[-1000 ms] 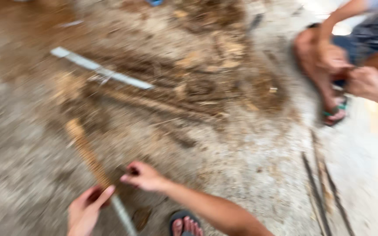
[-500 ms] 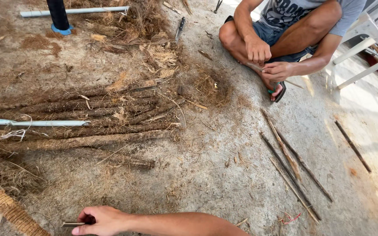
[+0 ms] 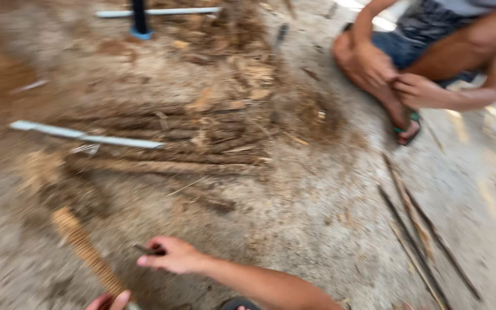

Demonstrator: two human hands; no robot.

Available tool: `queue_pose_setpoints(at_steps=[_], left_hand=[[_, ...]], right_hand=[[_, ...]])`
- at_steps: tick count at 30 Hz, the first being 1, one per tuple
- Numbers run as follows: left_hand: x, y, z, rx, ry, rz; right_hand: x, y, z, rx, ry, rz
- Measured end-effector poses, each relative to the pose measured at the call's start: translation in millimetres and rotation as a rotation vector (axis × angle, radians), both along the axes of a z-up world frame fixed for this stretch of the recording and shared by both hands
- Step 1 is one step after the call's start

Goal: The person wraps a metal rod with natural fiber rope, securing it with wire. They use a metal tool to tighten the wire and trim the excess rope ends.

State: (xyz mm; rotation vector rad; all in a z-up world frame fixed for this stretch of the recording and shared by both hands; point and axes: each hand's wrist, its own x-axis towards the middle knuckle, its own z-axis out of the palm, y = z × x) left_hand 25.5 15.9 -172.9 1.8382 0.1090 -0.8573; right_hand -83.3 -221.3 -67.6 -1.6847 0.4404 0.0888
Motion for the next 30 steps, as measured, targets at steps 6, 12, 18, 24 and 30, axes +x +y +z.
queue_pose_setpoints(at_steps=[6,12,18,24,30], left_hand=[[-18.0,0.8,70.9,-0.157,-0.002,0.070],[-30.5,-2.5,141.4,-0.192,0.015,0.057],[-29.6,-0.6,158.1,-0.131,0.015,0.035],[-29.2,2.8,152.2,-0.137,0.022,0.055],[-28.8,5.1,153.4,-0.087,0.020,0.061]], right_hand=[[-1.8,-12.7,15.1,-0.138,0.089,0.109],[-0.4,-11.6,27.0,0.074,0.112,0.034],[3.7,-9.7,30.5,0.056,0.169,-0.019],[1.8,-8.3,35.9,-0.241,0.314,0.000],[2.5,7.2,50.1,-0.555,0.419,0.125]])
